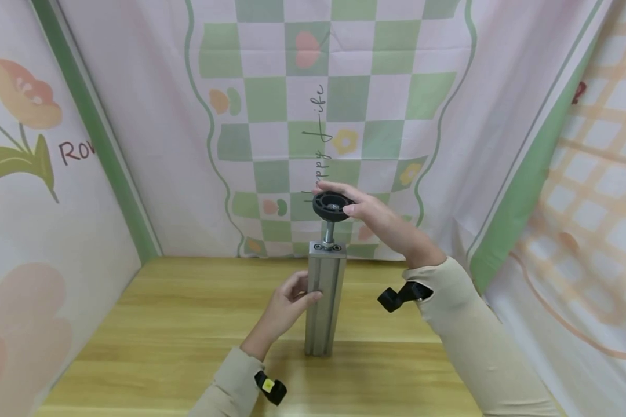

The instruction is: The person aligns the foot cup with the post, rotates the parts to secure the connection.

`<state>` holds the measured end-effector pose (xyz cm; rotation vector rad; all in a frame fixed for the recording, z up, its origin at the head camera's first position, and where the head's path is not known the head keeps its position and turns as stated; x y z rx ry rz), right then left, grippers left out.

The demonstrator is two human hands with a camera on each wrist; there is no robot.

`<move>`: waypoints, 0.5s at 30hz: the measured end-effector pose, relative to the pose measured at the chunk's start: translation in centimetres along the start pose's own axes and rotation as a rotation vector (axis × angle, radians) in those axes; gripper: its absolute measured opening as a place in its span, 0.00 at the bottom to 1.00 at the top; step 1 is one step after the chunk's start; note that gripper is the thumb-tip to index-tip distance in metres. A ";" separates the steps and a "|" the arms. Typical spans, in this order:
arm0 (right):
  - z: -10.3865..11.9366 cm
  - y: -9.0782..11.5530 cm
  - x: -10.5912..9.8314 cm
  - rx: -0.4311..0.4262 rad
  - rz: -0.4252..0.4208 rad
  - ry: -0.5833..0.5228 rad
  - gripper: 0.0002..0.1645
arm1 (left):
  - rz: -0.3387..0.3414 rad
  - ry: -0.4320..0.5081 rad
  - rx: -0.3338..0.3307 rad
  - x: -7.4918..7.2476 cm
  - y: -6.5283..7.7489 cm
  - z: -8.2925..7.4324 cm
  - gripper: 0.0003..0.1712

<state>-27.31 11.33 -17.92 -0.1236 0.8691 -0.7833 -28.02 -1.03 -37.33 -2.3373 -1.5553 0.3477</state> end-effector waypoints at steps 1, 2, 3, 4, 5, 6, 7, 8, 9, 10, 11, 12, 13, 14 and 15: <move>0.0 0.1 -0.1 0.026 -0.001 0.007 0.31 | 0.000 -0.001 0.000 0.0 0.0 0.0 0.21; 0.0 0.2 -0.1 0.047 -0.003 0.010 0.30 | 0.003 0.000 -0.001 0.0 0.0 0.0 0.21; 0.0 0.3 -0.1 0.065 -0.006 0.010 0.29 | 0.003 -0.001 0.000 0.0 0.0 0.0 0.21; -0.1 0.3 -0.2 0.079 -0.006 0.007 0.29 | 0.003 -0.004 -0.002 0.0 0.0 0.0 0.21; -0.4 0.5 -0.2 0.105 -0.009 0.001 0.28 | 0.002 -0.007 -0.003 0.0 0.0 0.0 0.21; -0.7 0.6 -0.3 0.124 -0.013 -0.007 0.28 | 0.002 -0.009 -0.003 0.0 0.0 0.1 0.21; -1.0 0.6 -0.3 0.132 -0.016 -0.018 0.27 | 0.001 -0.011 -0.004 0.0 0.0 0.1 0.21; -1.5 0.7 -0.4 0.149 -0.022 -0.027 0.27 | 0.000 -0.013 -0.004 0.0 0.0 0.1 0.21; -2.0 0.7 -0.4 0.158 -0.031 -0.041 0.26 | -0.001 -0.015 -0.005 0.0 0.0 0.1 0.21; -2.5 0.8 -0.4 0.170 -0.041 -0.055 0.26 | -0.002 -0.018 -0.007 0.0 0.0 0.1 0.21; -3.0 0.8 -0.3 0.184 -0.053 -0.071 0.26 | -0.002 -0.017 -0.008 0.0 0.0 0.2 0.21; -3.3 0.7 -0.2 0.173 -0.069 -0.092 0.26 | -0.002 -0.017 -0.010 0.0 0.0 0.2 0.21; -3.5 0.7 -0.1 0.166 -0.090 -0.115 0.27 | -0.003 -0.017 -0.012 0.0 0.0 0.2 0.21; -3.7 0.7 0.0 0.160 -0.114 -0.138 0.28 | -0.003 -0.016 -0.013 0.0 0.0 0.2 0.21; -3.9 0.7 0.1 0.147 -0.141 -0.156 0.28 | -0.004 -0.017 -0.014 0.0 0.0 0.2 0.21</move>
Point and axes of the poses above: each hand's wrist, its own y-axis away from the middle knuckle, its own x-axis out of the palm, z = x × y, the point moved 7 cm from there along -y, towards the middle knuckle, and after that the axes turned 8 degrees about y, right-handed, at the moved point
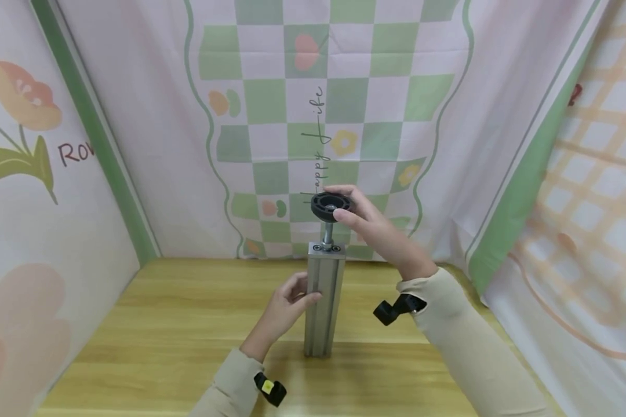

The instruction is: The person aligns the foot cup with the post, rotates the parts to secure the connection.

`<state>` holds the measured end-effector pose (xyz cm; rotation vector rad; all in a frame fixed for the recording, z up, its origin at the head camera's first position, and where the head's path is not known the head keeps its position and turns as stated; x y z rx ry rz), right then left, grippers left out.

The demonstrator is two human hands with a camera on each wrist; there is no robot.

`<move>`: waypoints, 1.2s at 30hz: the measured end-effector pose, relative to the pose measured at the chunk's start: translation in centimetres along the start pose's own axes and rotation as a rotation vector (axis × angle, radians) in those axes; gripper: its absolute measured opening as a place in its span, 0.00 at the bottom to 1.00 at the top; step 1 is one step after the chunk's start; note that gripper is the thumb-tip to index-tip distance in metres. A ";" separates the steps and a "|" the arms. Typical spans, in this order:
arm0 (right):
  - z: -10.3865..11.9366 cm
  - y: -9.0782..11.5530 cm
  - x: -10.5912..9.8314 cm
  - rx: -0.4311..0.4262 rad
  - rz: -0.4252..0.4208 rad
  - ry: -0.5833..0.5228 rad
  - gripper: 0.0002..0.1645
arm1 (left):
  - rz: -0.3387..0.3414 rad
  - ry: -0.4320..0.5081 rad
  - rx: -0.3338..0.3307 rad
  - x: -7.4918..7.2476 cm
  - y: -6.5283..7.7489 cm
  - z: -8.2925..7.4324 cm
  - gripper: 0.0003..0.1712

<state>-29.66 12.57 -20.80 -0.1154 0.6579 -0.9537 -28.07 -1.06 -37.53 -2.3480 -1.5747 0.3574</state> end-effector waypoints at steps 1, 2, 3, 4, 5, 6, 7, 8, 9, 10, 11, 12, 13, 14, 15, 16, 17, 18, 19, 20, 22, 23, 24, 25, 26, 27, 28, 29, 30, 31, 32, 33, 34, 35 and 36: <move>-0.2 0.0 0.1 -0.004 -0.027 -0.016 0.29 | 0.001 -0.001 -0.001 0.0 0.0 0.0 0.21; -0.3 0.1 0.1 -0.009 -0.061 -0.027 0.30 | 0.001 -0.001 0.001 0.0 0.0 0.0 0.21; -0.4 0.1 0.2 -0.017 -0.095 -0.034 0.30 | 0.002 0.001 0.001 0.0 0.0 0.0 0.21; -0.5 0.1 0.3 -0.015 -0.128 -0.036 0.31 | 0.004 0.004 0.002 0.1 0.0 0.0 0.21; -0.6 0.2 0.3 -0.012 -0.158 -0.035 0.31 | 0.005 0.007 0.003 0.1 0.0 0.0 0.21; -0.7 0.2 0.4 -0.005 -0.188 -0.029 0.31 | 0.008 0.012 0.003 0.1 0.0 0.0 0.21; -0.7 0.2 0.5 -0.002 -0.214 -0.026 0.32 | 0.010 0.017 0.002 0.1 0.0 0.0 0.21; -0.8 0.2 0.6 -0.003 -0.238 -0.026 0.32 | 0.009 0.020 0.003 0.1 0.0 -0.1 0.21; -0.8 0.1 0.7 -0.005 -0.254 -0.033 0.32 | 0.010 0.024 0.000 0.2 0.1 -0.1 0.21; -0.8 0.0 0.8 -0.006 -0.271 -0.041 0.32 | 0.010 0.028 -0.001 0.1 0.1 -0.1 0.21; -0.8 -0.1 0.9 -0.007 -0.286 -0.047 0.33 | 0.009 0.030 -0.004 0.1 0.1 -0.1 0.21; -0.8 -0.2 0.9 -0.006 -0.300 -0.051 0.33 | 0.009 0.031 -0.007 0.1 0.1 0.0 0.21; -0.7 -0.3 1.0 -0.006 -0.311 -0.061 0.33 | 0.009 0.031 -0.010 0.1 0.1 0.0 0.21; -0.7 -0.4 1.1 -0.004 -0.322 -0.067 0.34 | 0.009 0.032 -0.011 0.1 0.1 0.0 0.21; -0.6 -0.4 1.1 0.003 -0.334 -0.067 0.34 | 0.009 0.033 -0.015 0.1 0.1 0.0 0.21; -0.5 -0.5 1.1 0.012 -0.345 -0.061 0.34 | 0.008 0.031 -0.017 0.0 0.1 0.0 0.21; -0.4 -0.5 1.2 0.020 -0.357 -0.050 0.34 | 0.008 0.030 -0.018 0.0 0.1 0.0 0.21; -0.2 -0.4 1.2 0.030 -0.368 -0.039 0.34 | 0.008 0.029 -0.019 0.0 0.1 0.0 0.20; 0.1 -0.4 1.2 0.039 -0.381 -0.026 0.34 | 0.007 0.028 -0.019 0.0 0.1 0.0 0.21; 0.4 -0.2 1.3 0.046 -0.394 -0.005 0.34 | 0.007 0.028 -0.018 0.0 0.1 0.0 0.20; 1.2 0.1 1.4 0.043 -0.420 0.049 0.35 | 0.006 0.028 -0.015 0.0 0.1 -0.1 0.20; 1.7 0.3 1.5 0.034 -0.433 0.085 0.36 | 0.007 0.028 -0.014 0.0 0.1 0.0 0.20; 2.2 0.5 1.6 0.015 -0.441 0.114 0.38 | 0.008 0.029 -0.013 0.0 0.1 0.0 0.20; 2.7 0.6 1.8 -0.009 -0.446 0.139 0.40 | 0.007 0.028 -0.012 0.0 0.1 0.0 0.20; 3.1 0.7 1.9 -0.037 -0.447 0.161 0.44 | 0.008 0.027 -0.011 0.1 0.1 0.0 0.20; 3.4 0.7 2.0 -0.066 -0.442 0.176 0.48 | 0.008 0.026 -0.011 0.1 0.1 0.0 0.20; 3.6 0.7 2.1 -0.093 -0.432 0.186 0.51 | 0.008 0.024 -0.011 0.1 0.1 0.0 0.20; 3.8 0.6 2.1 -0.117 -0.418 0.192 0.54 | 0.008 0.023 -0.012 0.1 0.1 0.0 0.20; 3.8 0.5 2.2 -0.141 -0.401 0.185 0.56 | 0.008 0.023 -0.013 0.1 0.1 0.0 0.20; 3.8 0.3 2.2 -0.157 -0.384 0.182 0.57 | 0.008 0.022 -0.012 0.1 0.1 0.0 0.20; 3.6 0.1 2.1 -0.172 -0.366 0.176 0.58 | 0.008 0.023 -0.010 0.1 0.0 0.0 0.20; 3.4 -0.1 2.0 -0.183 -0.343 0.167 0.57 | 0.007 0.024 -0.010 0.0 0.0 0.0 0.20; 3.0 -0.3 1.9 -0.193 -0.320 0.149 0.55 | 0.006 0.024 -0.009 0.0 0.0 0.0 0.20; 2.6 -0.5 1.8 -0.204 -0.290 0.121 0.51 | 0.004 0.025 -0.008 0.0 0.0 0.0 0.20; 2.1 -0.8 1.7 -0.211 -0.255 0.075 0.46 | 0.004 0.025 -0.006 0.0 0.0 0.0 0.20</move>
Point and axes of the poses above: each hand's wrist, its own y-axis away from the middle knuckle, its own x-axis out of the palm, z = x × y, the point moved 7 cm from there along -y, towards the middle knuckle, and after that the axes turned 8 degrees about y, right-handed, at the moved point
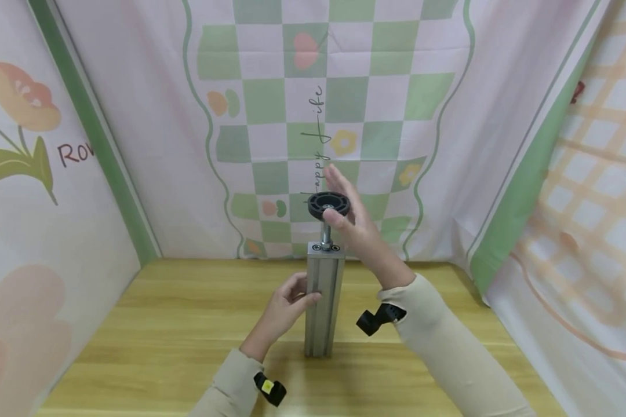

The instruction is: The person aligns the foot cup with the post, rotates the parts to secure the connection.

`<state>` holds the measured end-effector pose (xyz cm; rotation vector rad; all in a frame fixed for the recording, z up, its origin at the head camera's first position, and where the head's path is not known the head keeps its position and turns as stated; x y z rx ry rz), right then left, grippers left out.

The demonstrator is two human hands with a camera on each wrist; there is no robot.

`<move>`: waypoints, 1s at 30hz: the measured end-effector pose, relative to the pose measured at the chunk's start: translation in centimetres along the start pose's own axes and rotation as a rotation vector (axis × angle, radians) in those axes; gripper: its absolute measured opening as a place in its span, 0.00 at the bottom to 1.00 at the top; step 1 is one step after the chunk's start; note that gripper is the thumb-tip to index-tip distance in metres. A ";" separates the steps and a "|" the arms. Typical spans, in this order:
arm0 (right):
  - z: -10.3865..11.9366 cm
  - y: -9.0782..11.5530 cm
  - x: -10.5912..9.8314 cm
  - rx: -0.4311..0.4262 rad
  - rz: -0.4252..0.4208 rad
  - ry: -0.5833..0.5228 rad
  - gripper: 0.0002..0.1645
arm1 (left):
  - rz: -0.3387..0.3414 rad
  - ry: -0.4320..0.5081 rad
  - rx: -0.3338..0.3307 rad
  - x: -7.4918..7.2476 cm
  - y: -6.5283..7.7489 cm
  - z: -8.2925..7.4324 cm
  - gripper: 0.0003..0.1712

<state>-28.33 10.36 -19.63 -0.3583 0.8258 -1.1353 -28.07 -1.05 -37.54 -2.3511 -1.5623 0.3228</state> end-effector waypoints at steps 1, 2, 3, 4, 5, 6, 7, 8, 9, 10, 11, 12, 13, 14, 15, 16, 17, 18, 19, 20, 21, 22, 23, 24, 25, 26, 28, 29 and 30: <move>-0.5 -0.1 0.0 -0.008 0.031 -0.051 0.41 | -0.001 0.000 0.002 0.0 0.0 0.0 0.20; -0.9 -0.2 0.1 -0.011 0.062 -0.105 0.37 | -0.003 0.001 0.003 0.0 0.0 -0.1 0.20; -1.2 -0.2 0.1 -0.015 0.093 -0.154 0.33 | -0.006 0.001 0.004 0.0 0.0 -0.1 0.20; -1.5 -0.3 0.2 -0.021 0.120 -0.203 0.32 | -0.008 0.001 0.006 0.0 0.0 -0.1 0.20; -1.6 -0.2 0.3 -0.030 0.146 -0.243 0.31 | -0.007 0.002 0.008 0.0 0.0 -0.1 0.20; -1.7 -0.2 0.3 -0.041 0.163 -0.275 0.32 | -0.007 0.003 0.009 0.0 0.0 -0.1 0.20; -1.7 -0.1 0.3 -0.055 0.175 -0.294 0.32 | -0.007 0.004 0.009 0.0 0.0 -0.1 0.20; -1.7 -0.1 0.3 -0.061 0.184 -0.308 0.32 | -0.005 0.005 0.008 0.0 0.0 -0.1 0.20; -1.8 0.0 0.3 -0.067 0.191 -0.325 0.32 | -0.003 0.006 0.007 0.1 0.0 -0.1 0.20; -1.8 0.0 0.3 -0.072 0.195 -0.341 0.32 | -0.002 0.007 0.005 0.1 0.0 -0.1 0.20; -1.8 0.0 0.3 -0.072 0.198 -0.355 0.32 | 0.000 0.008 0.002 0.1 0.0 -0.1 0.20; -1.9 0.0 0.3 -0.070 0.200 -0.372 0.32 | 0.001 0.009 0.001 0.1 0.0 0.0 0.20; -2.0 0.0 0.4 -0.065 0.201 -0.385 0.32 | 0.002 0.011 -0.001 0.1 0.0 0.0 0.20; -2.0 0.0 0.4 -0.058 0.201 -0.401 0.32 | 0.002 0.011 -0.001 0.1 0.0 0.0 0.20; -2.1 0.0 0.4 -0.053 0.199 -0.414 0.33 | 0.003 0.010 -0.001 0.1 0.0 0.0 0.21; -2.2 -0.1 0.5 -0.052 0.192 -0.421 0.33 | 0.005 0.010 -0.002 0.1 0.0 0.0 0.21; -2.2 -0.1 0.5 -0.051 0.183 -0.426 0.33 | 0.006 0.010 -0.002 0.1 0.0 0.0 0.21; -2.3 -0.1 0.5 -0.053 0.175 -0.427 0.33 | 0.007 0.010 -0.002 0.1 0.0 -0.1 0.21; -2.3 -0.1 0.5 -0.055 0.164 -0.423 0.34 | 0.008 0.009 -0.002 0.1 0.0 -0.1 0.21; -2.4 -0.2 0.5 -0.056 0.153 -0.418 0.34 | 0.008 0.007 -0.003 0.1 0.0 -0.1 0.21; -2.4 -0.2 0.5 -0.055 0.139 -0.406 0.33 | 0.008 0.006 -0.004 0.1 0.0 -0.1 0.21; -2.4 -0.2 0.5 -0.054 0.126 -0.396 0.33 | 0.008 0.006 -0.003 0.1 -0.1 -0.2 0.21; -2.4 -0.2 0.5 -0.048 0.115 -0.386 0.32 | 0.008 0.007 -0.003 0.1 -0.1 -0.2 0.20; -2.5 -0.2 0.4 -0.043 0.103 -0.372 0.32 | 0.008 0.008 -0.004 0.1 -0.1 -0.2 0.20; -2.5 -0.1 0.4 -0.037 0.093 -0.359 0.31 | 0.008 0.009 -0.004 0.1 -0.1 -0.2 0.20; -2.6 0.0 0.4 -0.032 0.083 -0.344 0.30 | 0.008 0.010 -0.006 0.0 0.0 -0.1 0.20; -2.6 0.2 0.3 -0.023 0.058 -0.317 0.29 | 0.009 0.011 -0.009 0.0 0.0 -0.1 0.20; -2.6 0.3 0.3 -0.020 0.045 -0.301 0.29 | 0.009 0.010 -0.012 0.0 0.0 -0.1 0.20; -2.6 0.4 0.2 -0.009 0.026 -0.273 0.28 | 0.007 0.008 -0.012 0.0 0.0 0.0 0.20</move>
Point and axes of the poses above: each hand's wrist, its own y-axis away from the middle knuckle, its own x-axis out of the palm, z = x × y, the point moved 7 cm from there along -y, towards the middle knuckle, and after that the axes turned 8 degrees about y, right-handed, at the moved point
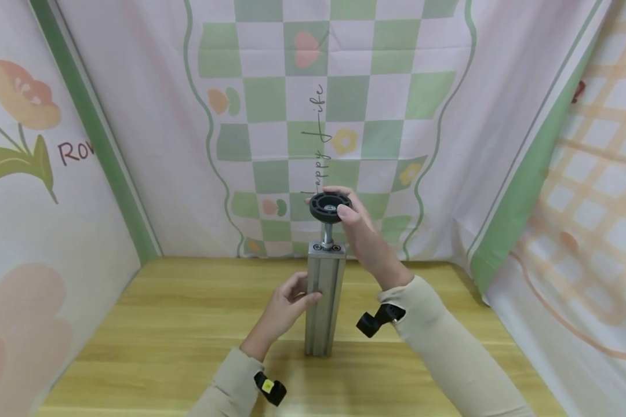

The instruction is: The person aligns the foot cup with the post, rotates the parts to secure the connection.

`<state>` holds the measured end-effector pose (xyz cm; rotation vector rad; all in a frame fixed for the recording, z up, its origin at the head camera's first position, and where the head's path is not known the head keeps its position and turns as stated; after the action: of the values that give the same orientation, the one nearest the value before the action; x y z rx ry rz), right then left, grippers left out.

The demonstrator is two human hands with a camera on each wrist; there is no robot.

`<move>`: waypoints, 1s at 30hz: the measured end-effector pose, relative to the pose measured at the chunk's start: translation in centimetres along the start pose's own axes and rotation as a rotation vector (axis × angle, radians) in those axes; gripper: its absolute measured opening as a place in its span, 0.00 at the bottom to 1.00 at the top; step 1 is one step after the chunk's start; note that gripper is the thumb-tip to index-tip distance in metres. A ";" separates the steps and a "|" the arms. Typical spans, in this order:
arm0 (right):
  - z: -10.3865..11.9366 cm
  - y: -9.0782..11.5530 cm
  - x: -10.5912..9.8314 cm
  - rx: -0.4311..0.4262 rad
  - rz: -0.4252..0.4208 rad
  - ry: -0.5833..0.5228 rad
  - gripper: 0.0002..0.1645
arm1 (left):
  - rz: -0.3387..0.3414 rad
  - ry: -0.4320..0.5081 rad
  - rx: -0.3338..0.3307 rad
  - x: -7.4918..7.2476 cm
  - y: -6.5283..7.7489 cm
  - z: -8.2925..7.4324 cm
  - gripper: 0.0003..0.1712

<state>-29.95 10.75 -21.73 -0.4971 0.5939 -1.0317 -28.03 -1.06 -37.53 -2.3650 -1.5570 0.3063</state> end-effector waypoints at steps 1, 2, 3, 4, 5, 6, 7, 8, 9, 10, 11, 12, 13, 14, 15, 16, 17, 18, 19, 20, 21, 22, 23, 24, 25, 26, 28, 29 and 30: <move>0.0 0.1 -0.1 0.010 -0.021 0.026 0.28 | -0.002 -0.004 -0.002 0.0 0.0 0.0 0.20; 0.0 0.2 -0.2 0.023 -0.044 0.056 0.28 | -0.004 -0.007 -0.004 0.0 0.0 0.1 0.20; 0.0 0.3 -0.3 0.037 -0.067 0.082 0.29 | -0.006 -0.009 -0.004 0.0 0.0 0.1 0.20; 0.0 0.3 -0.4 0.053 -0.086 0.105 0.29 | -0.009 -0.011 -0.005 0.0 0.0 0.1 0.20; 0.0 0.4 -0.5 0.068 -0.103 0.126 0.30 | -0.012 -0.014 -0.006 -0.1 0.0 0.2 0.20; 0.0 0.5 -0.5 0.082 -0.117 0.142 0.30 | -0.014 -0.015 -0.005 -0.1 0.0 0.2 0.20; 0.0 0.5 -0.5 0.089 -0.125 0.145 0.30 | -0.015 -0.014 -0.005 -0.1 0.0 0.2 0.20; 0.0 0.5 -0.5 0.093 -0.132 0.143 0.31 | -0.015 -0.015 -0.002 -0.1 0.0 0.2 0.20; 0.1 0.5 -0.5 0.094 -0.137 0.134 0.31 | -0.013 -0.015 0.002 0.0 0.0 0.2 0.20; 0.1 0.5 -0.5 0.095 -0.143 0.125 0.31 | -0.011 -0.014 0.005 0.0 0.0 0.2 0.19; 0.1 0.5 -0.5 0.094 -0.149 0.116 0.30 | -0.008 -0.012 0.010 0.0 0.0 0.2 0.20; 0.1 0.5 -0.4 0.092 -0.155 0.109 0.30 | -0.005 -0.010 0.015 0.0 0.0 0.1 0.20; 0.1 0.5 -0.4 0.091 -0.160 0.102 0.30 | -0.003 -0.010 0.016 0.0 0.0 0.1 0.20; 0.2 0.4 -0.4 0.087 -0.167 0.105 0.31 | -0.001 -0.009 0.016 0.0 0.0 0.1 0.20; 0.2 0.4 -0.4 0.082 -0.174 0.117 0.31 | 0.000 -0.006 0.015 0.0 -0.1 0.1 0.20; 0.3 0.4 -0.4 0.079 -0.184 0.134 0.31 | 0.000 -0.005 0.012 0.0 0.0 0.1 0.20; 0.4 0.4 -0.5 0.077 -0.194 0.154 0.30 | 0.000 -0.004 0.010 0.0 0.0 0.1 0.20; 0.6 0.4 -0.5 0.077 -0.205 0.175 0.30 | -0.002 -0.003 0.005 0.0 0.0 0.1 0.20; 0.7 0.4 -0.5 0.079 -0.215 0.195 0.29 | -0.003 -0.001 0.000 0.0 0.0 0.1 0.20; 0.9 0.4 -0.5 0.082 -0.226 0.216 0.28 | -0.005 0.000 -0.002 0.0 0.0 0.1 0.20; 1.2 0.4 -0.5 0.085 -0.236 0.231 0.28 | -0.007 0.000 -0.005 0.0 0.0 0.1 0.20; 1.5 0.4 -0.4 0.087 -0.246 0.240 0.28 | -0.007 0.000 -0.007 0.0 0.0 0.0 0.20; 1.9 0.4 -0.3 0.089 -0.256 0.250 0.27 | -0.007 0.000 -0.007 0.0 0.0 0.0 0.21; 2.3 0.4 -0.2 0.091 -0.265 0.261 0.27 | -0.008 -0.001 -0.008 0.0 0.0 0.0 0.21; 2.7 0.3 -0.1 0.090 -0.272 0.272 0.27 | -0.007 -0.001 -0.007 0.0 0.0 0.0 0.21; 3.0 0.3 0.0 0.088 -0.279 0.284 0.28 | -0.006 -0.002 -0.006 0.0 0.0 0.0 0.21; 3.5 0.3 0.2 0.082 -0.287 0.303 0.30 | -0.005 -0.003 -0.004 0.1 0.1 -0.1 0.21; 3.5 0.4 0.2 0.076 -0.283 0.304 0.30 | -0.005 -0.003 -0.003 0.1 0.1 -0.1 0.20; 3.4 0.4 0.2 0.071 -0.277 0.303 0.32 | -0.004 -0.002 -0.002 0.1 0.1 -0.1 0.20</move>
<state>-27.35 11.08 -19.52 -0.3682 0.7676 -1.4015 -27.93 -1.01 -37.50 -2.3636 -1.5635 0.3067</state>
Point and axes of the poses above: each hand's wrist, its own y-axis away from the middle knuckle, its own x-axis out of the palm, z = x × y, the point moved 7 cm from there along -y, towards the middle knuckle, and after that the axes turned 8 degrees about y, right-handed, at the moved point
